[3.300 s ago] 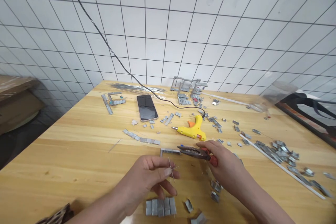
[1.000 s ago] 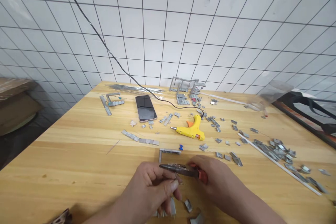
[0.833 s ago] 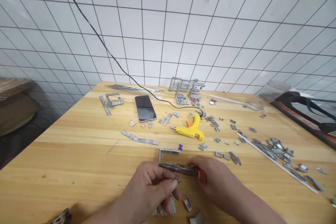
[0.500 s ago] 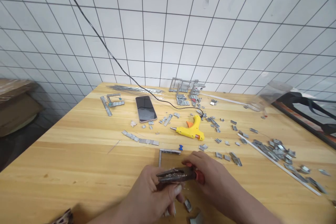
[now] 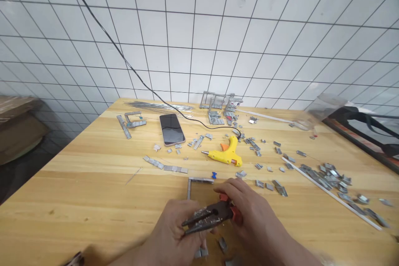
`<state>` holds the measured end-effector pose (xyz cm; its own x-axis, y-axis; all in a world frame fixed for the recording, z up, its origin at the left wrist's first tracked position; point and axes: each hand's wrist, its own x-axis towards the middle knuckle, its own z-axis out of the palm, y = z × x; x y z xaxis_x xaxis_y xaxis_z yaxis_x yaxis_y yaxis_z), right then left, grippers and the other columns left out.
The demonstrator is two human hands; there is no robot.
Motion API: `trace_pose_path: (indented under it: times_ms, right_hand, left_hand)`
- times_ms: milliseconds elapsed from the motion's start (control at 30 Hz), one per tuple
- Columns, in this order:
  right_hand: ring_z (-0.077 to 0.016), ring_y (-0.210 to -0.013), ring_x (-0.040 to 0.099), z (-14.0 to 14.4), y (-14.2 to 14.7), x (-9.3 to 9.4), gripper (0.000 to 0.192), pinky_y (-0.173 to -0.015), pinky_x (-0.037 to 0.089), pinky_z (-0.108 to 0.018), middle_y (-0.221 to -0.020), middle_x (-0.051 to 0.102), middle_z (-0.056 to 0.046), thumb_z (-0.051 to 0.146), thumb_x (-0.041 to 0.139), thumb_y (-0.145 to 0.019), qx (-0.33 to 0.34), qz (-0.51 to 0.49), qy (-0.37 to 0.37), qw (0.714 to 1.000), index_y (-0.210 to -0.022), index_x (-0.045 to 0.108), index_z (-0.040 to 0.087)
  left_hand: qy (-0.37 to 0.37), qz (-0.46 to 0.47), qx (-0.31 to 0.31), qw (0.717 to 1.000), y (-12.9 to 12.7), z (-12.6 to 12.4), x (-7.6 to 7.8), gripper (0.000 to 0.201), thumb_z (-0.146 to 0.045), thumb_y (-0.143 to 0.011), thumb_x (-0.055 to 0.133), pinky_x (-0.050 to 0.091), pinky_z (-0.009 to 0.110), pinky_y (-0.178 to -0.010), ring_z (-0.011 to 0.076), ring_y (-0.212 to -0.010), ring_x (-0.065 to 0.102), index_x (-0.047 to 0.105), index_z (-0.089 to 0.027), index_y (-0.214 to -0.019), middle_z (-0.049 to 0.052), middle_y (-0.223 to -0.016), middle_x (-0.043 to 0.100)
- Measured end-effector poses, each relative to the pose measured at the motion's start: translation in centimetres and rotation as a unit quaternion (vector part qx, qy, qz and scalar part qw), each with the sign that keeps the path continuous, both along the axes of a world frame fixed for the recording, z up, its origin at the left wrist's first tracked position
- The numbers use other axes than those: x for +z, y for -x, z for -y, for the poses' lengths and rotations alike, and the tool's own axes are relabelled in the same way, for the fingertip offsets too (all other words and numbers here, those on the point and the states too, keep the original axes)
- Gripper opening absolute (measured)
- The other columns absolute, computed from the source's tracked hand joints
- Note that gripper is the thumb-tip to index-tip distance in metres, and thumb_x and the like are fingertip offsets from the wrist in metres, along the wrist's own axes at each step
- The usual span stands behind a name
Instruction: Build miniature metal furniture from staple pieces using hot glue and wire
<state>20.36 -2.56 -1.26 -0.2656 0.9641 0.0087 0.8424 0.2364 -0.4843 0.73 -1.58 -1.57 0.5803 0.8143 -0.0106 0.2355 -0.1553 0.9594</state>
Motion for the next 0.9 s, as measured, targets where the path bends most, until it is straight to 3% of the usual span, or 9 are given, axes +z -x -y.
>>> trace_pose_path:
  times_ms: [133,300,433,533,667,900]
  right_hand:
    - [-0.0217,-0.085,0.057,-0.1,0.2,0.5,0.041,-0.067,0.040,-0.029,-0.090,0.063,-0.004,0.000,0.048,-0.059,-0.021,0.007,0.052,0.998,-0.091,0.061,0.022]
    - [-0.0212,-0.083,0.061,-0.3,0.3,1.5,0.034,-0.069,0.042,-0.029,-0.090,0.067,-0.005,0.002,0.050,-0.067,-0.011,-0.019,0.100,0.995,-0.091,0.064,0.022]
    - [-0.0182,-0.076,0.061,-1.3,0.0,2.4,0.030,-0.066,0.042,-0.026,-0.083,0.069,-0.002,0.004,0.048,-0.072,0.019,-0.055,0.150,0.987,-0.089,0.066,0.021]
    - [-0.0140,-0.067,0.054,-2.7,-0.6,3.1,0.015,-0.058,0.039,-0.022,-0.071,0.061,0.003,0.011,0.053,-0.075,0.063,-0.083,0.191,0.976,-0.081,0.063,0.020]
    - [-0.0094,-0.059,0.042,-4.3,-1.5,3.6,0.012,-0.052,0.035,-0.018,-0.064,0.046,0.007,0.012,0.056,-0.072,0.123,-0.106,0.230,0.960,-0.081,0.060,0.019]
    - [-0.0099,-0.060,0.037,-4.2,-2.1,3.0,0.026,-0.054,0.033,-0.019,-0.065,0.042,0.007,0.004,0.052,-0.071,0.135,-0.110,0.182,0.968,-0.089,0.060,0.021]
  left_hand:
    - [0.013,0.007,0.010,1.000,-0.1,0.0,0.3,0.037,-0.039,-0.089,0.050,0.043,0.021,-0.048,0.0140,-0.047,0.058,0.064,-0.014,-0.065,0.002,-0.051,0.056]
    - [0.156,0.033,0.023,0.987,-0.5,0.1,1.2,0.037,-0.044,-0.081,0.058,0.036,0.017,-0.043,0.0081,-0.041,0.046,0.061,-0.014,-0.060,-0.003,-0.044,0.048]
    - [0.265,0.085,0.013,0.960,-0.6,-0.5,1.9,0.033,-0.046,-0.073,0.067,0.034,0.015,-0.039,0.0052,-0.038,0.045,0.068,-0.013,-0.070,0.001,-0.054,0.061]
    - [0.307,0.132,0.017,0.942,-0.5,-1.5,2.2,0.033,-0.043,-0.067,0.073,0.032,0.015,-0.035,0.0043,-0.034,0.045,0.073,-0.012,-0.078,0.003,-0.057,0.066]
    - [0.322,0.164,0.021,0.932,-0.3,-2.9,2.0,0.028,-0.036,-0.065,0.076,0.028,0.014,-0.033,0.0034,-0.033,0.044,0.075,-0.012,-0.080,0.003,-0.056,0.068]
    - [0.298,0.154,0.042,0.941,-0.3,-4.0,1.2,0.027,-0.034,-0.066,0.076,0.029,0.014,-0.035,0.0038,-0.036,0.046,0.076,-0.012,-0.081,0.003,-0.056,0.068]
